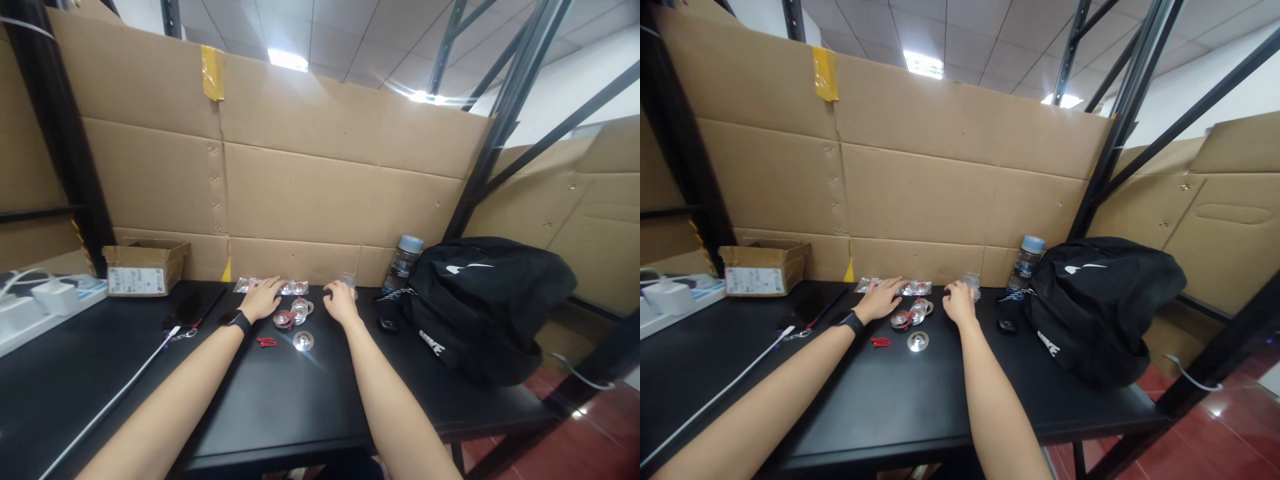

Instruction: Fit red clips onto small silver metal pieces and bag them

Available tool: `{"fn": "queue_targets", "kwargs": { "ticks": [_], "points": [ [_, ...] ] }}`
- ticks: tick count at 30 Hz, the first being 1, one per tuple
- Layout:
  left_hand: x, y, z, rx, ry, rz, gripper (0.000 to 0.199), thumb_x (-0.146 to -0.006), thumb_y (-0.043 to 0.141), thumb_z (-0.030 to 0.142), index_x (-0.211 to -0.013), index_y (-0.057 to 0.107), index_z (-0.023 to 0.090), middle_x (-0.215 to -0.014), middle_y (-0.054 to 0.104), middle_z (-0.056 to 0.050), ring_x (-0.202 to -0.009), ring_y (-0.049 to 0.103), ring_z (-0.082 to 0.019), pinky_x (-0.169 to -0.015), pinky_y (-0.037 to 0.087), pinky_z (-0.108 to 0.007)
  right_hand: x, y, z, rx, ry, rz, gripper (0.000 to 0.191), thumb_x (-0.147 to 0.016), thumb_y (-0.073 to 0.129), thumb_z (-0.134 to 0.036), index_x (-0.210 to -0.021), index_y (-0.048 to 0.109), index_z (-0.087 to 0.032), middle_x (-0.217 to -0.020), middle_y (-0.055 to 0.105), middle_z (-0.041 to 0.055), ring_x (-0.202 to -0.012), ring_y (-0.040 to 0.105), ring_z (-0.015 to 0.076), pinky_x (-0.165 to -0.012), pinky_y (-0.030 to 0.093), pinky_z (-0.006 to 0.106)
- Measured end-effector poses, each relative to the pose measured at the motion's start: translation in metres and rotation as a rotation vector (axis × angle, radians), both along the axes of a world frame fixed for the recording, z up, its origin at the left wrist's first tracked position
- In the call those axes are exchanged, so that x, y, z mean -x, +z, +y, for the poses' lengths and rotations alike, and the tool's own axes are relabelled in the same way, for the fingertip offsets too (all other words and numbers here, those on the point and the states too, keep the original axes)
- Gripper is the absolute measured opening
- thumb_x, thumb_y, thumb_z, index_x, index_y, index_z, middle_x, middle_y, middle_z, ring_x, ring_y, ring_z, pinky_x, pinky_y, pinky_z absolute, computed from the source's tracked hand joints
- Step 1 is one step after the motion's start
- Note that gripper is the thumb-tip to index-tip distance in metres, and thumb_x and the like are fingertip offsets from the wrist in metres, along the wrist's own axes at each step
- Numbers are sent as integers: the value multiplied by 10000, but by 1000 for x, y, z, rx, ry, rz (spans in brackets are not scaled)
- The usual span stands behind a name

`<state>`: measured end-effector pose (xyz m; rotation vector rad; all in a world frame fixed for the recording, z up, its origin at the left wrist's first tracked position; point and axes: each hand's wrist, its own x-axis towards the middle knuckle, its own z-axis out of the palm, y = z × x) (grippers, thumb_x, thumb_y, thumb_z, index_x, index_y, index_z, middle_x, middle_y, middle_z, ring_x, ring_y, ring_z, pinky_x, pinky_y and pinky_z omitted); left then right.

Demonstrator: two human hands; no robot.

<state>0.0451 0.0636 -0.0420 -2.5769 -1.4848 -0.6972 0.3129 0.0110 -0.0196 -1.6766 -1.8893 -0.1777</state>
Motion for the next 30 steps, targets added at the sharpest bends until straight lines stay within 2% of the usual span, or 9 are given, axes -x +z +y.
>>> {"fn": "queue_targets", "kwargs": {
  "ticks": [4, 7, 9, 13, 18, 22, 27, 30],
  "points": [
    [-2, 2, 10, -23, 17, 7, 417, -933, 518, 383, -1340, 570, 311, -1374, 614, -102, -1273, 483, -350, -1032, 300, -572, -6, -3, 3, -6, 25, 10, 255, -824, 550, -127, -1007, 698, -226, -1099, 658, 56, -1105, 534, 228, -957, 309, 390],
    [-2, 3, 12, -109, 39, 4, 296, -978, 433, 292, -1169, 656, 252, -1193, 702, -119, -1231, 501, -326, -1010, 301, -530, -7, 0, 4, -32, 26, 9, 248, -836, 545, -134, -1002, 701, -232, -1104, 655, 59, -1115, 527, 231, -943, 300, 392],
    [-2, 4, 11, -121, 46, 12, 285, -983, 419, 277, -1110, 670, 232, -1164, 707, -129, -1227, 501, -322, -1019, 285, -523, -4, 3, 3, -50, 29, 11, 247, -839, 545, -138, -1004, 701, -236, -1108, 651, 60, -1118, 524, 232, -941, 293, 393],
    [-6, 4, 10, -113, 24, 40, 332, -950, 507, 375, -1220, 632, 227, -1242, 676, -141, -1210, 515, -331, -1021, 291, -504, 5, 6, -3, -61, 49, 27, 250, -822, 560, -137, -1000, 701, -242, -1112, 646, 61, -1117, 517, 238, -939, 290, 394],
    [-13, 3, 7, -135, -6, 76, 382, -953, 510, 387, -1281, 597, 211, -1328, 626, -152, -1273, 465, -347, -1027, 284, -502, 11, 5, -8, -71, 74, 63, 258, -817, 576, -149, -1019, 698, -253, -1113, 634, 52, -1101, 516, 232, -932, 294, 397],
    [-19, 1, 7, -131, -16, 140, 384, -969, 476, 396, -1282, 593, 206, -1196, 686, -159, -1218, 502, -344, -1006, 299, -498, 13, 4, -7, -75, 84, 64, 250, -809, 579, -141, -1003, 694, -249, -1102, 630, 48, -1095, 520, 231, -921, 294, 398],
    [-25, 5, 13, -153, -44, 149, 492, -896, 487, 201, -1383, 530, 150, -1149, 694, -208, -1197, 523, -356, -1022, 265, -519, 12, 4, -6, -75, 102, 48, 261, -799, 585, -133, -1006, 686, -255, -1106, 632, 49, -1098, 526, 237, -920, 290, 404],
    [-24, 11, 20, -79, -71, 184, 434, -866, 553, 296, -1277, 615, 171, -1105, 714, -199, -1194, 519, -387, -1013, 267, -539, 10, 6, -6, -63, 101, 31, 261, -806, 589, -141, -1019, 685, -258, -1122, 631, 59, -1109, 519, 246, -916, 291, 407]
  ]
}}
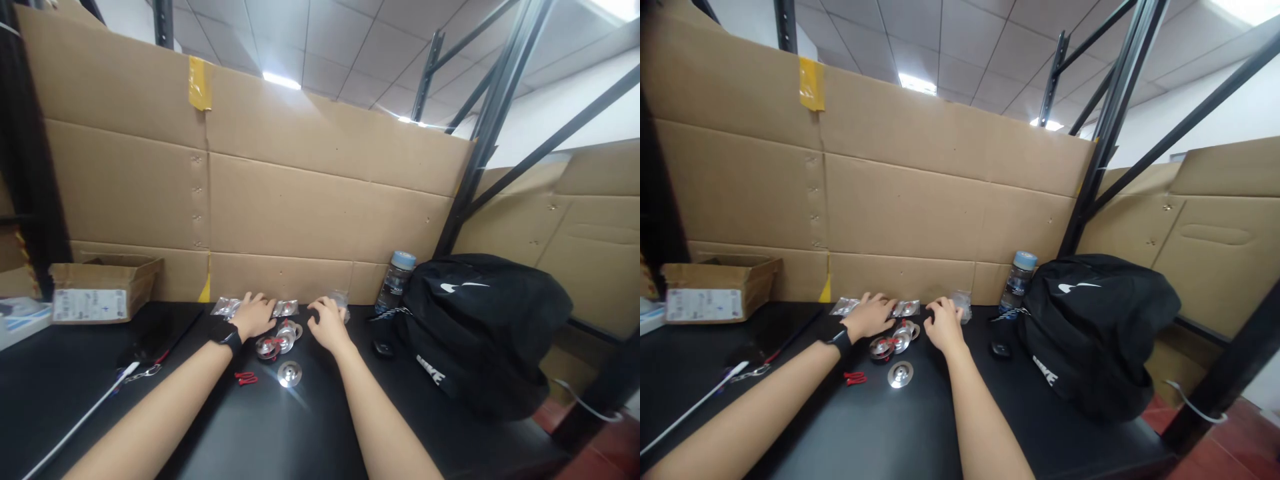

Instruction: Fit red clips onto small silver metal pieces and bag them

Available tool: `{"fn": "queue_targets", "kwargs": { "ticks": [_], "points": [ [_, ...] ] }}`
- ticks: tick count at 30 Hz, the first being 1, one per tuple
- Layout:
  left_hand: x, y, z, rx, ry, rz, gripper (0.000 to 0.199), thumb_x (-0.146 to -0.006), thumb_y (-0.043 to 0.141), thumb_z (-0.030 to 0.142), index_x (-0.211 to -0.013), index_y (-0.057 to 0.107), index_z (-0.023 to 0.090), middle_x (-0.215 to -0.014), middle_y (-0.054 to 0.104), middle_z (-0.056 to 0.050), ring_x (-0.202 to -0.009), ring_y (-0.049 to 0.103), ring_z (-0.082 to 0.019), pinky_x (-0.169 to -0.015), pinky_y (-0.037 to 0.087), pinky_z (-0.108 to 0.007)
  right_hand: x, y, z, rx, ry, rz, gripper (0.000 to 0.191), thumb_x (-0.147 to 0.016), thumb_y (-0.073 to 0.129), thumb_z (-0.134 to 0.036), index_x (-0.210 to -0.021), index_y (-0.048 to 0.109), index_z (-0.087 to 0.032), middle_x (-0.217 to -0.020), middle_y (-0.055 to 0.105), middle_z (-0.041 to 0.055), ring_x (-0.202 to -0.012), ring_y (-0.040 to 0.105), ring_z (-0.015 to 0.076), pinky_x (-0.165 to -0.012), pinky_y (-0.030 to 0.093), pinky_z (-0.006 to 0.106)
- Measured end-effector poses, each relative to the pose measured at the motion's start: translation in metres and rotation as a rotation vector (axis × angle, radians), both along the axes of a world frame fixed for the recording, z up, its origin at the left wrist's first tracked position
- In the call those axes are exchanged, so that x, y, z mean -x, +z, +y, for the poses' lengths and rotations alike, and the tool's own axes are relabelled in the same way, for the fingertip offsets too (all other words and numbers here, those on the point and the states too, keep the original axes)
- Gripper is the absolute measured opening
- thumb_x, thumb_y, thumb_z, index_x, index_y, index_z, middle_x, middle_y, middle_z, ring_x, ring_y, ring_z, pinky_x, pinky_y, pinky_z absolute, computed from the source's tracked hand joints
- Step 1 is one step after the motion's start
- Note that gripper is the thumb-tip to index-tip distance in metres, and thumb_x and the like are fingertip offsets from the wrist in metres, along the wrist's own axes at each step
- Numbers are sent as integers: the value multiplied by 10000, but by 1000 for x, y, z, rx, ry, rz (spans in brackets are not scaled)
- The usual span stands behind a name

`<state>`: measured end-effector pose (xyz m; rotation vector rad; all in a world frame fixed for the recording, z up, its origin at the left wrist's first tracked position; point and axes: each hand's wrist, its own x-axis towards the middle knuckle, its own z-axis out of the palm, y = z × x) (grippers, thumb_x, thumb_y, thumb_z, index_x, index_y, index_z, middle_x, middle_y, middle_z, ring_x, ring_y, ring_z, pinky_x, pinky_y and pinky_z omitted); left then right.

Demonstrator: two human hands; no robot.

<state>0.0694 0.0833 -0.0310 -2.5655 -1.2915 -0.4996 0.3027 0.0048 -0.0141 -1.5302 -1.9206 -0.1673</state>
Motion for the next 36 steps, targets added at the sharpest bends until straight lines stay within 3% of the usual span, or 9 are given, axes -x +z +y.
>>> {"fn": "queue_targets", "kwargs": {
  "ticks": [6, 11, 15, 17, 20, 24, 27, 31, 36],
  "points": [
    [-5, -3, 1, -111, 11, 44, 441, -921, 420, 170, -1328, 579, 108, -1072, 702, -220, -1131, 554, -347, -993, 285, -478, 1, 1, 2, 41, 6, 3, 262, -810, 588, -148, -1028, 684, -257, -1141, 625, 62, -1127, 501, 249, -914, 275, 407],
    [-9, -3, -2, -102, 37, 105, 400, -894, 507, 301, -1192, 653, 76, -1046, 703, -227, -1096, 558, -379, -963, 296, -497, 4, 2, 0, 67, -10, 10, 256, -820, 589, -156, -1033, 685, -257, -1153, 620, 62, -1128, 487, 247, -898, 267, 393],
    [-8, -2, -1, -148, 24, 105, 367, -909, 474, 207, -1215, 634, 83, -983, 718, -211, -1046, 591, -354, -962, 299, -479, 5, 4, -3, 65, -8, 18, 259, -816, 592, -152, -1031, 686, -262, -1152, 618, 60, -1128, 483, 250, -897, 270, 398],
    [-8, -3, 0, -185, 16, 84, 364, -924, 427, 137, -1221, 630, 85, -945, 722, -208, -1007, 611, -337, -975, 295, -472, 5, 4, -4, 57, 1, 25, 262, -812, 592, -148, -1029, 685, -262, -1149, 620, 56, -1129, 487, 248, -901, 272, 402],
    [-6, -3, 0, -214, 10, 26, 325, -920, 391, 74, -1052, 684, 123, -888, 721, -191, -968, 629, -320, -995, 285, -470, 5, 4, -4, 51, 11, 36, 264, -809, 595, -142, -1026, 687, -260, -1149, 622, 58, -1131, 495, 248, -911, 280, 412],
    [1, 6, -3, -253, 63, -109, 285, -935, 407, 122, -982, 687, 148, -908, 725, -189, -1004, 633, -325, -984, 295, -472, 5, 4, -2, 30, 36, 78, 260, -797, 612, -128, -1009, 696, -253, -1140, 625, 63, -1139, 503, 258, -936, 312, 428],
    [7, 20, -7, -232, 94, -268, 306, -990, 400, 256, -1087, 677, 170, -970, 746, -163, -982, 661, -307, -947, 324, -446, 5, 4, 0, -6, 130, 182, 211, -839, 611, -165, -1017, 695, -241, -1104, 632, 61, -1096, 539, 239, -945, 373, 408],
    [14, 38, -23, -73, -3, -388, 334, -999, 428, 394, -1101, 702, 234, -1027, 774, -76, -931, 706, -276, -860, 390, -376, 11, 8, 1, -67, 325, 436, 238, -915, 603, -312, -1128, 662, -222, -1074, 652, 57, -903, 597, 176, -855, 474, 320],
    [21, 43, -58, -27, -84, -461, 333, -958, 511, 457, -1067, 754, 258, -1021, 786, -58, -890, 723, -262, -879, 422, -366, 32, 11, -7, 18, 499, 625, 388, -851, 695, -381, -1217, 654, -258, -1092, 673, 41, -683, 591, 119, -689, 510, 259]
  ]
}}
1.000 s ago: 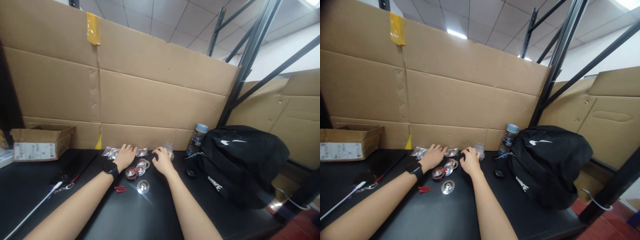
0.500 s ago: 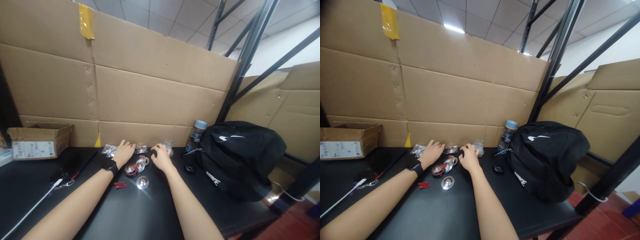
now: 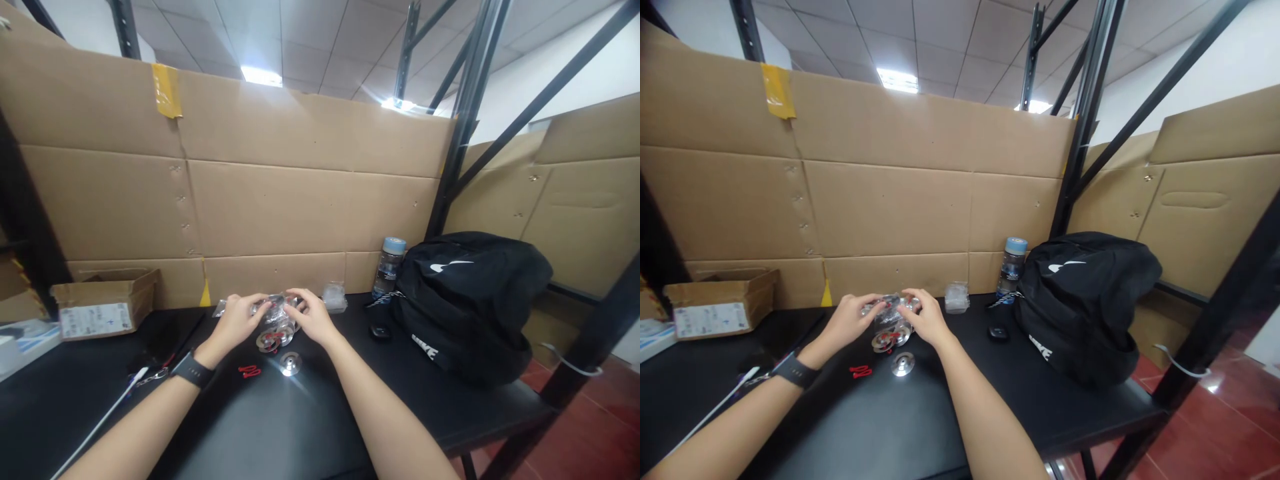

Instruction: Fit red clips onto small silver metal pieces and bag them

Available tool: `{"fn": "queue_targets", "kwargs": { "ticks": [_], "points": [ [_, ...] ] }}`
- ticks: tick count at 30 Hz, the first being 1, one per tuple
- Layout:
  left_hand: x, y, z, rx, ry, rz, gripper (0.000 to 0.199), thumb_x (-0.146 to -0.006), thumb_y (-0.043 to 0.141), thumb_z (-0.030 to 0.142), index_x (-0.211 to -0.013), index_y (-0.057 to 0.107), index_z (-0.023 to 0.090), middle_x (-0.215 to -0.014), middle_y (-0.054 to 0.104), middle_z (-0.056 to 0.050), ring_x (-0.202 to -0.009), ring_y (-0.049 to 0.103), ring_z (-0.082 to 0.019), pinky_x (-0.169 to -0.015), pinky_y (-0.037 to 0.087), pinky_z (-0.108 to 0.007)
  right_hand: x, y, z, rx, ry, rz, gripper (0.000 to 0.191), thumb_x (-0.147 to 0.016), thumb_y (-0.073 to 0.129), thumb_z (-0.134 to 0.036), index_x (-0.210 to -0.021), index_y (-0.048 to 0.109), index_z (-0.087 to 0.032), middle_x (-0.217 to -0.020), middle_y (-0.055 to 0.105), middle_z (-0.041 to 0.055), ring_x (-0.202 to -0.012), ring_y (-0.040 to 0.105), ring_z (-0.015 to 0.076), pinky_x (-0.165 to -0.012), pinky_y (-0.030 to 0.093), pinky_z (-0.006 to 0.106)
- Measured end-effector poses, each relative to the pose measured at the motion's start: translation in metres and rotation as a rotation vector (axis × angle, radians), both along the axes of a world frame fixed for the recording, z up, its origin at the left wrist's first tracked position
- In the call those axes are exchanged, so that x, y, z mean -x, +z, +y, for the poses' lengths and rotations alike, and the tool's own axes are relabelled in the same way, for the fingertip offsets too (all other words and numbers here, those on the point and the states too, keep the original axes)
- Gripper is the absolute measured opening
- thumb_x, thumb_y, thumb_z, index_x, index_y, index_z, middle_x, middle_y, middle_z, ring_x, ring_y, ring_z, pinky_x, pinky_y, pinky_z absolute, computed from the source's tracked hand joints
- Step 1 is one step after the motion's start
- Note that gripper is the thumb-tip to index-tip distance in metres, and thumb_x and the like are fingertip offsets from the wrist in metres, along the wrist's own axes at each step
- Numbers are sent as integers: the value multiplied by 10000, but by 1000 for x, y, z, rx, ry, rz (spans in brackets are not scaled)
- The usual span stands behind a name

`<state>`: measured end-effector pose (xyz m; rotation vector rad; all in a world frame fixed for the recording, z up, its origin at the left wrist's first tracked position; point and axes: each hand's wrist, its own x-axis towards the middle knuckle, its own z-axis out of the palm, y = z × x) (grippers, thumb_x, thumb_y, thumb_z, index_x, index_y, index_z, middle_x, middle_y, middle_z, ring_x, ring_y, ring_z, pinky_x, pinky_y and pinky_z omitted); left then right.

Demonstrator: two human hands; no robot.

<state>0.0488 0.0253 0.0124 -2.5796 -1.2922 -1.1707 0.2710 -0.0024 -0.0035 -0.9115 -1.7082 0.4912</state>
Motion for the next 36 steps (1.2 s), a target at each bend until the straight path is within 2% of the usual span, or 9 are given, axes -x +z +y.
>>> {"fn": "queue_targets", "kwargs": {
  "ticks": [5, 7, 10, 12, 16, 24, 30, 33, 36],
  "points": [
    [-1, -11, -20, 6, -52, 8, 305, -952, 537, 450, -1037, 768, 272, -1055, 780, -64, -955, 718, -261, -918, 440, -384, 14, -4, -5, 46, 37, 40, 194, -851, 676, -375, -926, 742, -209, -900, 727, 40, -681, 644, 149, -653, 508, 255],
    [-1, -17, -20, 50, -77, -29, 320, -949, 542, 461, -1099, 744, 265, -1076, 773, -63, -991, 709, -259, -930, 455, -379, 14, -7, -5, 113, 32, 86, 194, -836, 681, -376, -873, 735, -193, -812, 728, 38, -634, 658, 161, -605, 504, 257],
    [0, -26, -17, 135, -140, -93, 430, -855, 670, 473, -1228, 672, 258, -1046, 773, -52, -992, 704, -252, -951, 468, -370, 12, -10, -4, 191, 18, 152, 228, -805, 699, -400, -842, 724, -177, -698, 709, 36, -597, 677, 188, -550, 495, 259],
    [0, -31, -15, 207, -186, -114, 489, -792, 740, 442, -1235, 657, 251, -986, 777, -38, -949, 711, -241, -947, 474, -361, 10, -11, -2, 203, 2, 192, 254, -791, 707, -422, -827, 718, -171, -684, 711, 42, -606, 690, 202, -548, 502, 264],
    [0, -37, -14, 293, -217, -142, 443, -774, 752, 377, -1184, 667, 235, -914, 784, -31, -922, 712, -241, -941, 473, -360, 9, -12, 1, 190, -29, 263, 297, -780, 708, -461, -822, 707, -167, -771, 742, 67, -629, 706, 208, -582, 531, 283],
    [-2, -39, -13, 319, -215, -185, 290, -835, 676, 395, -1072, 704, 231, -954, 776, -48, -921, 713, -250, -904, 505, -374, 6, -6, 4, 120, -88, 406, 326, -792, 711, -474, -890, 704, -164, -797, 734, 68, -650, 706, 202, -590, 528, 295],
    [-13, -30, -17, 322, -252, -487, 365, -881, 641, 433, -1162, 623, 201, -1185, 703, -94, -1091, 665, -241, -997, 493, -387, 3, 3, -1, 87, -120, 425, 311, -789, 717, -455, -909, 714, -168, -835, 740, 71, -690, 691, 194, -616, 534, 297],
    [-17, -25, -21, 374, -300, -643, 369, -894, 631, 393, -1195, 544, 200, -1179, 692, -108, -1041, 683, -222, -912, 533, -366, 5, 6, -4, 71, -84, 401, 281, -783, 729, -425, -906, 720, -173, -868, 743, 70, -775, 692, 199, -695, 551, 311],
    [-18, -22, -25, 387, -340, -698, 304, -886, 639, 321, -1138, 515, 206, -1108, 711, -99, -959, 701, -202, -809, 541, -323, 6, 7, -5, 46, -41, 385, 260, -780, 744, -394, -908, 710, -171, -868, 741, 65, -800, 692, 195, -750, 551, 318]
  ]
}}
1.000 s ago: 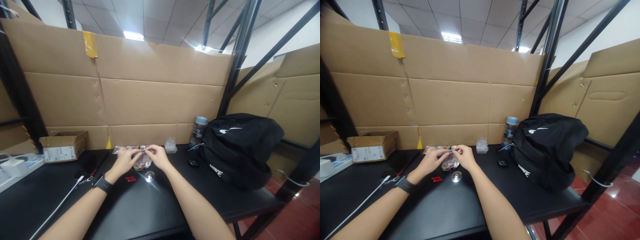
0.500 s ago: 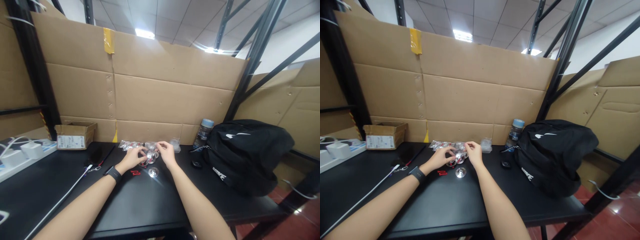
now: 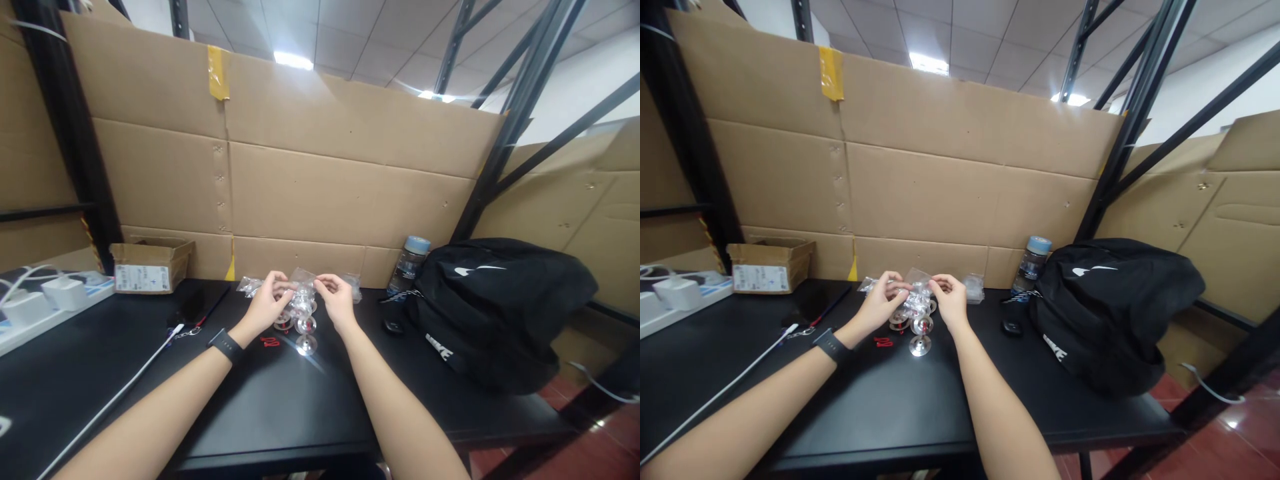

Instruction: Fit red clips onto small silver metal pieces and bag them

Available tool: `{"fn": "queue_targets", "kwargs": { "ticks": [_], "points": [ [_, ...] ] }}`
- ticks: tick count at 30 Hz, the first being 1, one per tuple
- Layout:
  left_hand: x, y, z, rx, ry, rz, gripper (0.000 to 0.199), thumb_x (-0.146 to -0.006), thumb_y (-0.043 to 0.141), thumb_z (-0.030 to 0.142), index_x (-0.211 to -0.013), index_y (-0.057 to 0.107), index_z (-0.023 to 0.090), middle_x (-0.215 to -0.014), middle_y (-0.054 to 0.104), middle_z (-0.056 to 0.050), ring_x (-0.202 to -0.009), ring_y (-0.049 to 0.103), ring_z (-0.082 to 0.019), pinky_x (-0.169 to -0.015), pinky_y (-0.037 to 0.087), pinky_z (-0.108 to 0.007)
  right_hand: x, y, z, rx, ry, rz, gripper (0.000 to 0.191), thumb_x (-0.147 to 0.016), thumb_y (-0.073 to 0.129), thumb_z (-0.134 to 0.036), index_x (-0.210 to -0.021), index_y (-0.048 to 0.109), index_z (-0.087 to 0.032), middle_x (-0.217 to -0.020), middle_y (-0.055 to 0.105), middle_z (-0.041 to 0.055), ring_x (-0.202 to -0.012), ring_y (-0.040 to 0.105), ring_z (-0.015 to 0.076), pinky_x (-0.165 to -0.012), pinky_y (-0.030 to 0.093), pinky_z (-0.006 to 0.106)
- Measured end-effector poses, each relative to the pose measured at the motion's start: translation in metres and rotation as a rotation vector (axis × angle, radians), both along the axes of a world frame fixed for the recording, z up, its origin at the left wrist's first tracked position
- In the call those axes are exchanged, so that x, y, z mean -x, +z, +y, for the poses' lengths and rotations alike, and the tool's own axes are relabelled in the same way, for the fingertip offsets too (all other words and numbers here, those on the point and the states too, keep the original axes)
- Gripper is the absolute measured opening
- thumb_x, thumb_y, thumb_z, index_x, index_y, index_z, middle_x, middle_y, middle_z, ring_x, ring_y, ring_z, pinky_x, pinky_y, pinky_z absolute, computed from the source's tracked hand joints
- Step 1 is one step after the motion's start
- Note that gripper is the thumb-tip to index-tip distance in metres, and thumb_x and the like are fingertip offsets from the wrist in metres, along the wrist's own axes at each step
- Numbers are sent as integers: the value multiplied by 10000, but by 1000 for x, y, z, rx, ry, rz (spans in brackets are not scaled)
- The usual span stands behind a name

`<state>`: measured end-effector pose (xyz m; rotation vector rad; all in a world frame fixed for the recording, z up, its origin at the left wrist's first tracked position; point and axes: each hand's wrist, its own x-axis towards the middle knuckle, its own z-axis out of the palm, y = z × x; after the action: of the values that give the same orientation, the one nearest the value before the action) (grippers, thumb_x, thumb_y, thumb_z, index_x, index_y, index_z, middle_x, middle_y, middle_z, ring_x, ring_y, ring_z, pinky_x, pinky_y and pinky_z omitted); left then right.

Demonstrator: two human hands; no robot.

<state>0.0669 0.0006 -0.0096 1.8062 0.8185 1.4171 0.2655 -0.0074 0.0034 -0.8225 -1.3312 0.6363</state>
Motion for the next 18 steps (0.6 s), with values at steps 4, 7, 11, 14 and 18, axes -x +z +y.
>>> {"fn": "queue_targets", "kwargs": {
  "ticks": [4, 7, 11, 14, 18],
  "points": [
    [3, 1, -1, -61, -107, 125, 129, -868, 635, 299, -861, 627, 170, -1110, 708, -116, -946, 688, -215, -793, 529, -322, -2, -1, 0, -22, -18, -19, 281, -789, 735, -386, -969, 662, -182, -780, 717, 35, -742, 686, 187, -749, 548, 320],
    [4, 2, -2, -62, -179, 238, 178, -844, 644, 287, -936, 727, 161, -1026, 726, -107, -879, 682, -214, -779, 528, -328, -5, -4, 2, -11, -9, -14, 321, -815, 704, -388, -1052, 602, -196, -740, 686, 8, -686, 682, 179, -718, 545, 313],
    [5, 5, -6, 24, -155, 260, 523, -821, 651, 254, -1333, 607, 158, -693, 685, -9, -612, 617, -156, -627, 496, -280, -8, -7, 5, 20, -20, 19, 341, -843, 651, -383, -1117, 539, -212, -834, 653, 3, -644, 676, 160, -638, 525, 284],
    [6, 5, -6, 35, -104, 228, 702, -806, 659, 234, -1474, 457, 155, -657, 661, 21, -586, 606, -140, -623, 497, -266, -8, -1, -2, -21, -116, -88, 278, -857, 586, -321, -1110, 564, -208, -939, 634, 32, -710, 660, 161, -643, 511, 283],
    [5, 1, 1, 132, 1, 97, 842, -761, 702, 206, -1529, 358, 200, -1021, 739, -74, -636, 651, -130, -645, 537, -273, 2, 13, -25, -188, -139, -602, 299, -767, 567, -143, -1028, 679, -236, -1094, 635, 55, -1036, 597, 220, -893, 454, 356]
  ]
}}
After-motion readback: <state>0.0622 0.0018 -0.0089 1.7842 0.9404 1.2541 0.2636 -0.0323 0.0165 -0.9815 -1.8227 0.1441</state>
